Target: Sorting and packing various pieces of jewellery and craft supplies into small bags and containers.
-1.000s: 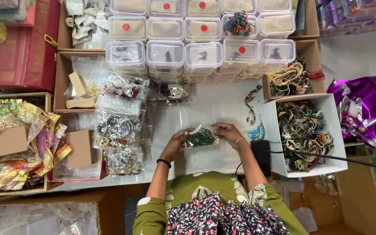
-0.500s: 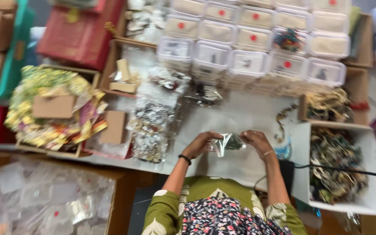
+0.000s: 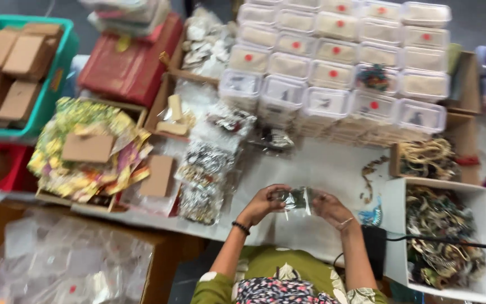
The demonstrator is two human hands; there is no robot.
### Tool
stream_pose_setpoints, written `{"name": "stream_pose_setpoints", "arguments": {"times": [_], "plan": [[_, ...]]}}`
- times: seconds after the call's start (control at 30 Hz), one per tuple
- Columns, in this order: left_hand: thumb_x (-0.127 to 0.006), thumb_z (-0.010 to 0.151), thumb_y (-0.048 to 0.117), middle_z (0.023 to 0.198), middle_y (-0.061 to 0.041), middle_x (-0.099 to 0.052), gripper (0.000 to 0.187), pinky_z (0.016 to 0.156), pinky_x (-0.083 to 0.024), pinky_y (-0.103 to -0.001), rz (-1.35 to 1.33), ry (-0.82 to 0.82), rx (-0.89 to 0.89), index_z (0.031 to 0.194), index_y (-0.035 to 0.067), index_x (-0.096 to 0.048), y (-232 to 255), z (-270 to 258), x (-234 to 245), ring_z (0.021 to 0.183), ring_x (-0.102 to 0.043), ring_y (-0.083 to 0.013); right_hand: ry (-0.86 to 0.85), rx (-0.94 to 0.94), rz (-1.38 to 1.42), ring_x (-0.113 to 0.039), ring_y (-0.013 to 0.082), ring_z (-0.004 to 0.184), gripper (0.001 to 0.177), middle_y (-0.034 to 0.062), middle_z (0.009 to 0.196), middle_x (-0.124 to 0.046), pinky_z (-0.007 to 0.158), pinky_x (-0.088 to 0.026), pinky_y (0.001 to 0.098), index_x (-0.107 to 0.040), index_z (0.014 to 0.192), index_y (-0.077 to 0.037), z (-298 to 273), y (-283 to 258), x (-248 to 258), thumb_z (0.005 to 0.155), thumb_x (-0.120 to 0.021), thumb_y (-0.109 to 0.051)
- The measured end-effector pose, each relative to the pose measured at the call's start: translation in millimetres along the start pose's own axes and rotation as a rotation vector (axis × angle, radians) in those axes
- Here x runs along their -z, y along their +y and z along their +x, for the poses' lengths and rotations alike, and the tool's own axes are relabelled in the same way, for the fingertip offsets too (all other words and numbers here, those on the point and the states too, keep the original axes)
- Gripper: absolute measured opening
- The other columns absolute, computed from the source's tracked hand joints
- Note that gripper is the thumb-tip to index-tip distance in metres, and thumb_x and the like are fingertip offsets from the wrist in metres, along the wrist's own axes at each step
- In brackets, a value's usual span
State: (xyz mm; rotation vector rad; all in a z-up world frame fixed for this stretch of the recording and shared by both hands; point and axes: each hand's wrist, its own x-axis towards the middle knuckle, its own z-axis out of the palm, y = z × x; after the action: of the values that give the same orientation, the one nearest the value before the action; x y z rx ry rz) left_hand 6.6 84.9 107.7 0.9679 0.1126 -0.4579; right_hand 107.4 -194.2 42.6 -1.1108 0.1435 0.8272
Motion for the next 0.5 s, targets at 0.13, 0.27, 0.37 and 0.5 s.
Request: {"name": "stream_pose_setpoints", "arguments": {"times": [0.13, 0.27, 0.37, 0.5], "plan": [[-0.065, 0.084, -0.007, 0.128, -0.007, -0.066, 0.077, 0.096, -0.06, -0.037, -0.041, 0.068, 0.01, 0.149, 0.021, -0.037, 14, -2, -18, 0.108, -0.069, -0.0163, -0.096, -0.117, 0.045, -0.069, 0.016, 0.105, 0.041, 0.0036, 0.117, -0.072, 0.097, -0.055, 0.0377, -0.062, 0.129, -0.004, -5, 4, 9, 0.09, -0.069, -0.006], [-0.064, 0.087, 0.002, 0.126, -0.013, -0.069, 0.086, 0.09, -0.056, -0.037, -0.188, 0.212, 0.017, 0.159, 0.025, -0.024, -16, 7, -6, 0.1, -0.067, -0.0168, -0.092, -0.108, 0.039, -0.069, 0.0132, 0.105, 0.037, 0.0021, 0.117, -0.072, 0.097, -0.055, 0.033, -0.069, 0.124, -0.006, -3, 3, 9, 0.088, -0.071, -0.006], [-0.067, 0.096, 0.019, 0.127, -0.009, -0.071, 0.064, 0.096, -0.058, -0.036, -0.368, 0.226, 0.083, 0.152, 0.002, -0.043, -19, 8, -17, 0.107, -0.071, -0.018, -0.174, -0.023, 0.068, -0.069, 0.0153, 0.106, 0.02, 0.0012, 0.113, -0.068, 0.1, -0.059, 0.0378, -0.062, 0.111, -0.006, 13, 33, 43, 0.099, -0.077, -0.003], [-0.07, 0.1, 0.011, 0.121, -0.01, -0.069, 0.049, 0.101, -0.059, -0.038, -0.264, 0.154, 0.021, 0.14, -0.008, -0.05, -35, 17, -7, 0.105, -0.068, -0.0186, -0.155, -0.03, 0.082, -0.069, 0.0134, 0.102, 0.019, -0.0004, 0.109, -0.067, 0.1, -0.058, 0.0367, -0.062, 0.11, -0.006, 10, 12, 20, 0.097, -0.076, -0.003]]}}
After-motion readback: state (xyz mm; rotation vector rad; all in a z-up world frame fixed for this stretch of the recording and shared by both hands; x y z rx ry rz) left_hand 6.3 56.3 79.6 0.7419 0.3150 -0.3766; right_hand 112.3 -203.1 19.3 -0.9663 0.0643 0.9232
